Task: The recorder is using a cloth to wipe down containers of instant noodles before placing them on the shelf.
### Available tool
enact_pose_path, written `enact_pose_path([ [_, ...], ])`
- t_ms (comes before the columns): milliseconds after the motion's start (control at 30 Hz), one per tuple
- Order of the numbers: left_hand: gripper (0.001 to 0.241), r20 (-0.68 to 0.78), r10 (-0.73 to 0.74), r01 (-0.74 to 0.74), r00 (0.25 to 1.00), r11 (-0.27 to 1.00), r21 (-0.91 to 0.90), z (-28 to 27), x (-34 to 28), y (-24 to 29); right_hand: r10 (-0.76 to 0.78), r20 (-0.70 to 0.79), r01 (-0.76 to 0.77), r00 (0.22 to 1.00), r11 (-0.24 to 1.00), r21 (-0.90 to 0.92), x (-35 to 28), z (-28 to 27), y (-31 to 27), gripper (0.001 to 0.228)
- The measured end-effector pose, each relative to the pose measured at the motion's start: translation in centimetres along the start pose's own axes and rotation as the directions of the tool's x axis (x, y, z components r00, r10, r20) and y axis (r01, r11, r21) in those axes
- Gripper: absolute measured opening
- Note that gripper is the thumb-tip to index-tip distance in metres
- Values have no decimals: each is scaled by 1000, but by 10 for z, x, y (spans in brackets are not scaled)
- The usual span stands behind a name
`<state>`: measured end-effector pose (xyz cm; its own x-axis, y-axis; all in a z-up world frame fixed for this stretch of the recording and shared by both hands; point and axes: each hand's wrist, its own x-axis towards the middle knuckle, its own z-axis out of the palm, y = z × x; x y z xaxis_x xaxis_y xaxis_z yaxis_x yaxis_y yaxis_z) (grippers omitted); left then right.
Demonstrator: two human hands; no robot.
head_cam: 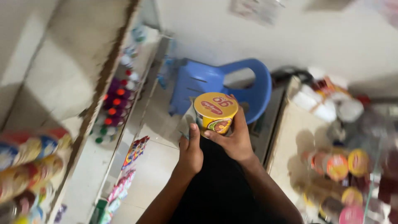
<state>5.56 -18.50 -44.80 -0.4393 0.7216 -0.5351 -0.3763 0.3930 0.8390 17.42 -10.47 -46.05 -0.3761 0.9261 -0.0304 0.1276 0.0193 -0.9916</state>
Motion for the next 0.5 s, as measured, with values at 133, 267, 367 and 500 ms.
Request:
enact_pose_path([
  [133,93,-218,-240,205,946,964,-170,-10,-2,99,-73,137,94,988,984,-152,34,39,-28,100],
  [267,100,-452,-158,-17,878,934,-358,-26,-2,115,-62,364,74,930,997,-18,64,78,-38,91],
  [367,99,-590,-170,-96,789,915,-391,-42,7,69,-128,474,198,871,975,-99,87,97,-36,88],
  [500,70,-768,-116,-328,630,856,-399,-63,31,17,-271,630,357,728,934,-11,94,136,-64,98],
])
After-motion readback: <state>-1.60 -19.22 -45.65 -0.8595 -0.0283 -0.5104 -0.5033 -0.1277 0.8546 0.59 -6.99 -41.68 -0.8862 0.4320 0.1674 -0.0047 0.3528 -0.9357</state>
